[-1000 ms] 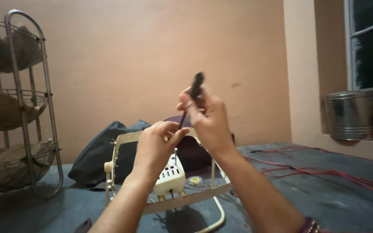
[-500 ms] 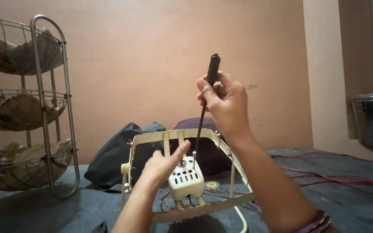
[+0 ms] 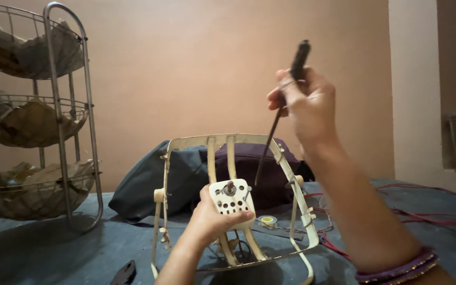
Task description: The person works on a disassembled electric fan on a table. They handle red wires and a metal fan cage, then use a screwdriver to tighten screws on the fan's motor housing.
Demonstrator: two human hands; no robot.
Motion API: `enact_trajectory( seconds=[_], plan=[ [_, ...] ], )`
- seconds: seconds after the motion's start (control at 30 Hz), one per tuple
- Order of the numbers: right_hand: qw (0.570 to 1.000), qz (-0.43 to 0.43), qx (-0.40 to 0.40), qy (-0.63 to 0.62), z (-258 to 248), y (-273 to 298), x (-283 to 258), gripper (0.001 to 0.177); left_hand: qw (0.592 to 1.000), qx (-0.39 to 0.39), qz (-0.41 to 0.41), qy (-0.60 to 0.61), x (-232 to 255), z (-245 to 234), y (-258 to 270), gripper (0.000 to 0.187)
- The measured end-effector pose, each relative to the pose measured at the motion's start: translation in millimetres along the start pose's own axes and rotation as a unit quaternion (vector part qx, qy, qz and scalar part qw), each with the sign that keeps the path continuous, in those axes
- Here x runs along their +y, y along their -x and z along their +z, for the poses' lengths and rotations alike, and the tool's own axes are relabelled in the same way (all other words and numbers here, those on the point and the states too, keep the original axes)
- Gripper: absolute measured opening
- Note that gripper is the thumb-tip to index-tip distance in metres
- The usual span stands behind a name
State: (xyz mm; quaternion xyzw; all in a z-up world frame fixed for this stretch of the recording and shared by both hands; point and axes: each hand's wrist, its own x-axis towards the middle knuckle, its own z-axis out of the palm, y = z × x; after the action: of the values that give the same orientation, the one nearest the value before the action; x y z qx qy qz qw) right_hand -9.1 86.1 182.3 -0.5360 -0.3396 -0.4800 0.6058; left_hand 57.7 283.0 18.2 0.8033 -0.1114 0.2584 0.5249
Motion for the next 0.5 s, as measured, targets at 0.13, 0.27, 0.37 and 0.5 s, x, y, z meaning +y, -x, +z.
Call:
enact_trajectory(
  seconds=[0.13, 0.27, 0.37, 0.5],
  plan=[
    [0.985, 0.116, 0.035, -0.125, -12, -9, 2, 0.011, 0.999, 0.022, 0.014, -0.021, 6, -1, 9, 0.116],
    [0.960, 0.152, 0.028, -0.234, -21, -16, 7, 0.017, 0.999, 0.029, 0.031, -0.015, 7, -1, 13, 0.114],
    [0.948, 0.176, 0.023, -0.263, -26, -16, 7, 0.048, 0.998, 0.037, 0.052, -0.016, 8, 0, 15, 0.112],
    [0.951, 0.144, -0.007, -0.273, -26, -12, -2, 0.055, 0.998, 0.036, 0.046, -0.018, 10, -1, 18, 0.113]
  ],
)
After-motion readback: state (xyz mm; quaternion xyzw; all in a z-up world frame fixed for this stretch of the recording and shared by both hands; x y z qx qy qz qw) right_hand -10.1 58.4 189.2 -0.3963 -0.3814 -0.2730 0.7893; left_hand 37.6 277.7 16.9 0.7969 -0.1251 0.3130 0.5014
